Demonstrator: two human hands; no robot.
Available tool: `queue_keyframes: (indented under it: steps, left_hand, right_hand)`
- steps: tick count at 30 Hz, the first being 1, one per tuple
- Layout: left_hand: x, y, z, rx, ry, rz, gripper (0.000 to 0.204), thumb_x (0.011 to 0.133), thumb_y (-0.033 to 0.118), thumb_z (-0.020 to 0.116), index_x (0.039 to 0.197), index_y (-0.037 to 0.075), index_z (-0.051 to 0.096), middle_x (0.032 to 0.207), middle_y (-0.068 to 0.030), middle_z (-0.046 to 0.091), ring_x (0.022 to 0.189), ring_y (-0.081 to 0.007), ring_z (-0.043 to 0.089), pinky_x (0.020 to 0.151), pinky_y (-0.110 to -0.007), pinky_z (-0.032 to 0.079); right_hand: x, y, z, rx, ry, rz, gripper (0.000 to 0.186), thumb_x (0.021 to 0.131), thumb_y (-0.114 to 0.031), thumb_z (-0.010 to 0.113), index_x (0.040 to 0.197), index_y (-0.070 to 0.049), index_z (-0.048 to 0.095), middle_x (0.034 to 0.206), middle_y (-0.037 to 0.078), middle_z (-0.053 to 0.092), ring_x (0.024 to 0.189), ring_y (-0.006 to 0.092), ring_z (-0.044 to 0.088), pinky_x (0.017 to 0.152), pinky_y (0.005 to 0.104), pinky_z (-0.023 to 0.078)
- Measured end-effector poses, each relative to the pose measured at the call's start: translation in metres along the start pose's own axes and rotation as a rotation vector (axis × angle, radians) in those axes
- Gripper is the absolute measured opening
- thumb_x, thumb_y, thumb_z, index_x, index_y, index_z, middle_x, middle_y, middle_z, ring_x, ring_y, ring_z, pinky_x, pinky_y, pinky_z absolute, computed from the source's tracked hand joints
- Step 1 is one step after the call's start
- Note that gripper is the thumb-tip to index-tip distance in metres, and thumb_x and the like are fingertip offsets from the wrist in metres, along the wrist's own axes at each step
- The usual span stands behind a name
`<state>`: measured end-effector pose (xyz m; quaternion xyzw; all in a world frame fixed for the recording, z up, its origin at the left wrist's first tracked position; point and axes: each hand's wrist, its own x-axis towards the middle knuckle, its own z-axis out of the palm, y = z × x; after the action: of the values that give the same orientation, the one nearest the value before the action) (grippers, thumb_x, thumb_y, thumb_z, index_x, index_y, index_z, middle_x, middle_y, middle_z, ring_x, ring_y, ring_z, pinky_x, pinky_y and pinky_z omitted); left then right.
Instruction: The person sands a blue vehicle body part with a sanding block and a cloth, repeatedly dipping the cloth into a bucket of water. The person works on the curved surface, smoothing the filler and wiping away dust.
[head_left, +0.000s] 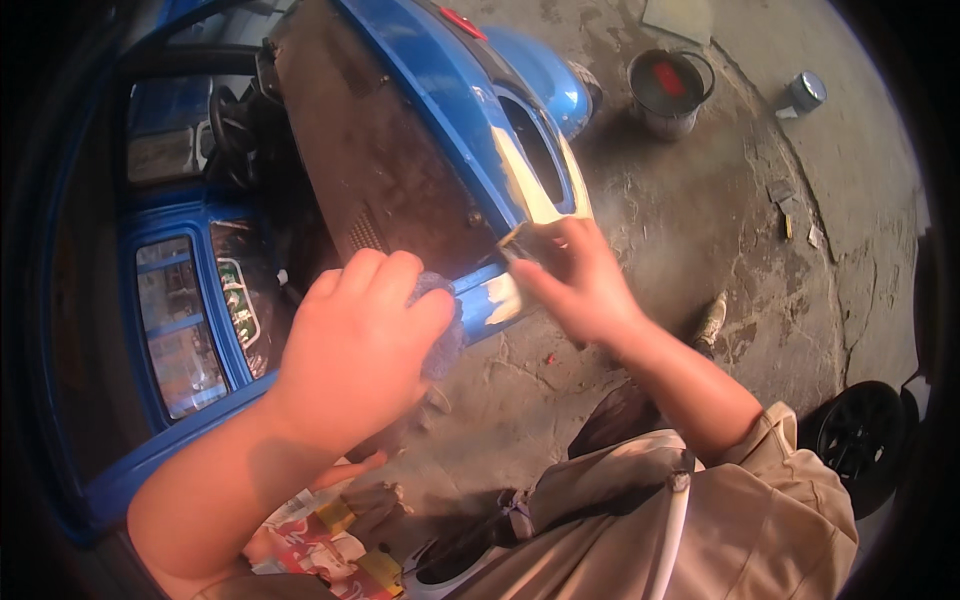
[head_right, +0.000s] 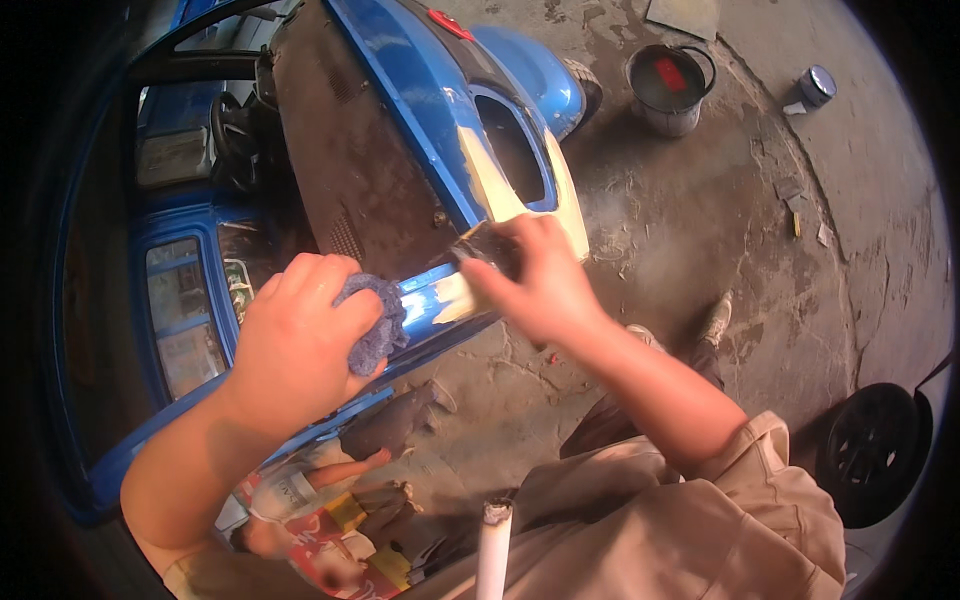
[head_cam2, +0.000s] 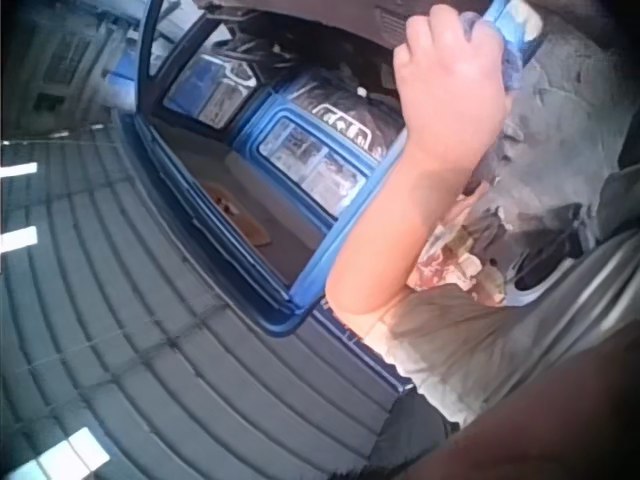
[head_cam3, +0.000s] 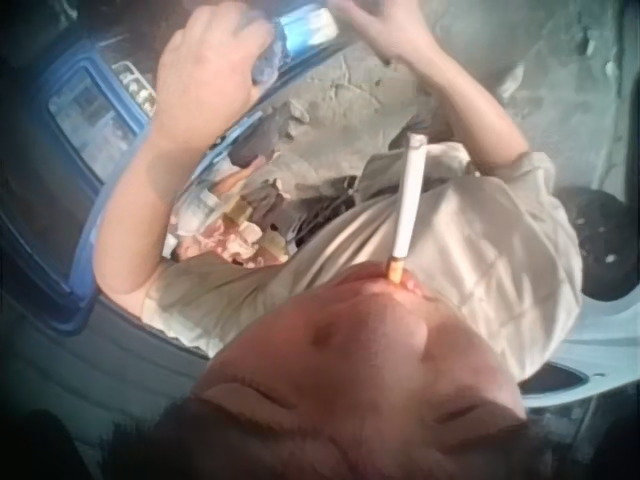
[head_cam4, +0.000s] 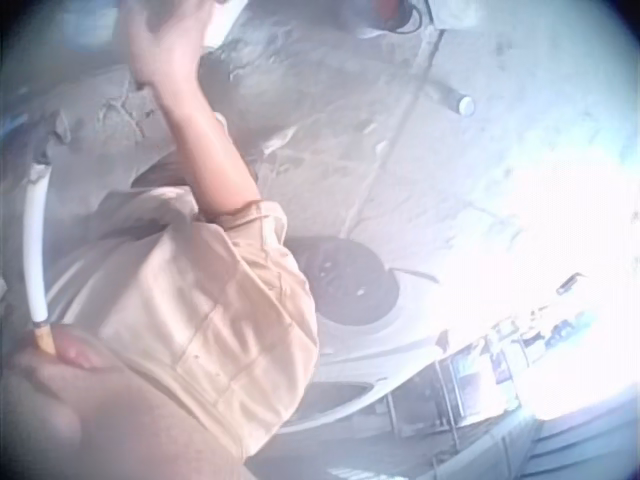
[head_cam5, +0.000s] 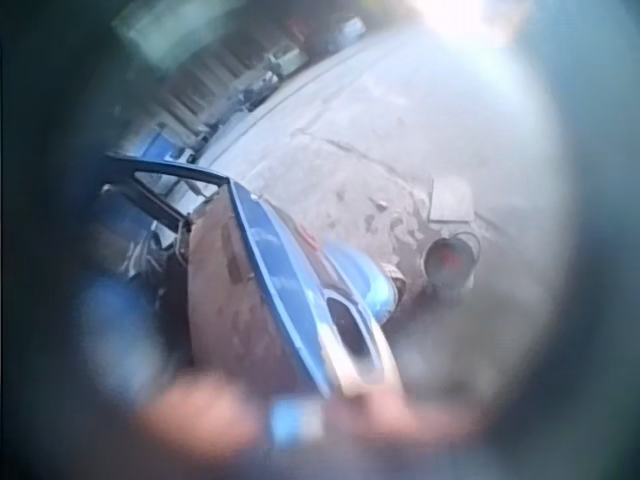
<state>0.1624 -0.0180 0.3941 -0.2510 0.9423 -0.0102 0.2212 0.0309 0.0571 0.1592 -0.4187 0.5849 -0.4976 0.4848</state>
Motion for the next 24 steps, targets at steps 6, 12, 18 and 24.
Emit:
queue_keyframes:
  steps: [6, 12, 18, 24]
  left_hand:
    - [0.002, 0.001, 0.006, 0.024, -0.010, 0.007, 0.031, 0.064, 0.016, 0.080, 0.093, 0.013, 0.068, 0.098, -0.0065, 0.058, 0.093, -0.0249, 0.059, 0.073, -0.037, 0.048]
    - [0.001, 0.002, 0.009, -0.011, 0.009, 0.009, 0.027, 0.071, 0.016, 0.077, 0.096, 0.012, 0.068, 0.099, -0.0066, 0.059, 0.098, -0.0256, 0.059, 0.076, -0.038, 0.048]
    - [-0.003, 0.002, 0.008, -0.045, -0.006, -0.072, 0.048, 0.061, 0.023, 0.089, 0.102, 0.013, 0.068, 0.106, -0.0060, 0.060, 0.102, -0.0263, 0.060, 0.082, -0.040, 0.051]
    - [-0.005, 0.002, 0.013, -0.020, 0.026, -0.039, 0.043, 0.062, 0.022, 0.089, 0.099, 0.014, 0.069, 0.103, -0.0060, 0.060, 0.101, -0.0269, 0.060, 0.080, -0.039, 0.051]
  right_hand:
    - [-0.020, -0.040, 0.019, -0.043, 0.016, -0.300, 0.057, 0.087, -0.031, 0.081, 0.128, 0.002, 0.060, 0.114, 0.023, 0.055, 0.105, 0.0405, 0.060, 0.092, 0.0472, 0.052]
    - [-0.012, 0.021, 0.002, 0.007, 0.044, 0.023, 0.051, 0.091, -0.026, 0.079, 0.129, 0.001, 0.060, 0.119, 0.021, 0.056, 0.107, 0.0335, 0.063, 0.093, 0.0416, 0.053]
    - [-0.010, -0.043, 0.019, -0.115, -0.007, -0.324, 0.050, 0.091, -0.025, 0.078, 0.128, 0.003, 0.059, 0.117, 0.022, 0.057, 0.106, 0.0354, 0.060, 0.095, 0.0440, 0.050]
    - [-0.006, 0.000, 0.008, -0.069, 0.026, -0.009, 0.052, 0.092, -0.027, 0.077, 0.131, 0.002, 0.058, 0.121, 0.021, 0.055, 0.110, 0.0349, 0.061, 0.097, 0.0439, 0.050]
